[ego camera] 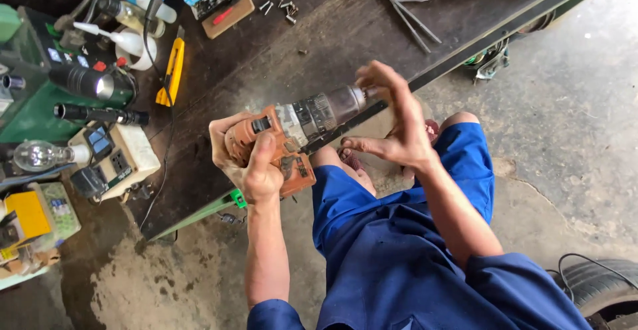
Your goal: Disassembling a power drill to inspect and install carbon brushes, then reassembling the housing.
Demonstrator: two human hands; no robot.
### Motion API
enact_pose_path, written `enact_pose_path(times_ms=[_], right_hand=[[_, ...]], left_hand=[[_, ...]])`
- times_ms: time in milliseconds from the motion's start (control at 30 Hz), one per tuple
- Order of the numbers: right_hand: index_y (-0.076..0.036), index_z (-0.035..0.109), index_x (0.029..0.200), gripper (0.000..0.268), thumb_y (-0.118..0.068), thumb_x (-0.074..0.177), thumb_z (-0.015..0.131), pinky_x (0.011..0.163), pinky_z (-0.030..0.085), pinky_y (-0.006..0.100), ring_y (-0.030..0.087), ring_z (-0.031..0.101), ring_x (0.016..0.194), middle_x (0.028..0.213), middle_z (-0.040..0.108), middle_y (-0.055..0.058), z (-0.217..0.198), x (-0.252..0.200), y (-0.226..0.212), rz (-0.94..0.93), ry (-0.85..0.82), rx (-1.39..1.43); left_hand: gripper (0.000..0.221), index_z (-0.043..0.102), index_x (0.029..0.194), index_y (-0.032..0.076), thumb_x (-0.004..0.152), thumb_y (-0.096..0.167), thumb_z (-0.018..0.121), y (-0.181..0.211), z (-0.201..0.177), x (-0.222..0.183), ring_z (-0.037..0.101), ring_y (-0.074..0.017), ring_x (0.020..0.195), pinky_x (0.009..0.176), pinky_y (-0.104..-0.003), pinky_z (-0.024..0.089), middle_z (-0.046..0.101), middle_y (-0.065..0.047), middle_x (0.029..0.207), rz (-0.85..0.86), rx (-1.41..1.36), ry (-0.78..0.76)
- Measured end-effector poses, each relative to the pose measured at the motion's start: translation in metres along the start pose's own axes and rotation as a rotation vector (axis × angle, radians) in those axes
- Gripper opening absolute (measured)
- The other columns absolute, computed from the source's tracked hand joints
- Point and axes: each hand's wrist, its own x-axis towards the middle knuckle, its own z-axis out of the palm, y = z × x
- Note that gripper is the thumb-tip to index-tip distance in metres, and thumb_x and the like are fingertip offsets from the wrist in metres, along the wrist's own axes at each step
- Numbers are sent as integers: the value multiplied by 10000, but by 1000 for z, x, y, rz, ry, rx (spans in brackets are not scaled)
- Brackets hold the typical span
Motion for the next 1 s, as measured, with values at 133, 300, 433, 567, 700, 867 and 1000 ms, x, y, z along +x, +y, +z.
enact_pose_path(times_ms=[133,300,433,567,700,867,1000], right_hand=[[83,490,1453,946,-330,761,984,1044,477,596,512,570,1250,1348,538,297,-8,15,-12,-320,-71,-345],[12,650,1335,801,-544,799,864,959,473,548,445,632,1089,1239,650,232,10,5,-4,-400,-195,-383],[-8,686,1250,783,-667,832,748,686,550,474,364,713,825,1017,708,161,19,-3,-12,-298,-296,-182],[-14,679,1283,719,-630,914,647,644,574,425,338,711,744,933,681,107,24,-22,-13,-220,-360,-121],[-42,694,1209,620,-599,950,613,610,575,384,274,686,705,899,644,78,31,-35,-18,-284,-386,-223],[-69,676,1161,488,-486,908,695,587,571,342,215,650,650,838,570,24,36,-42,-21,-287,-413,-339],[-85,653,1120,517,-421,751,790,545,565,374,232,634,601,768,522,12,32,-35,-26,-221,-508,-345]], left_hand=[[336,611,982,-31,738,86,810,-7,-4,-11,593,-110,852,775,-315,516,558,-131,861,63,157,-65],[495,611,980,-22,656,193,918,34,4,-21,640,-209,751,746,-353,538,610,-148,858,128,245,-200],[572,593,1015,-43,744,356,900,33,-8,-35,682,-293,858,772,-384,563,636,-195,940,268,322,-343],[613,598,1018,-32,741,436,883,47,-21,-44,709,-275,890,775,-384,587,652,-183,959,236,371,-424],[612,544,1070,-43,778,391,862,52,-26,-52,729,-331,954,792,-425,616,646,-225,1038,165,312,-483],[613,521,1100,-58,794,357,853,48,-33,-60,750,-398,984,806,-475,659,633,-231,1038,76,267,-508],[649,506,1080,-76,781,380,859,39,-36,-67,754,-431,943,786,-512,671,626,-250,1014,78,273,-487]])
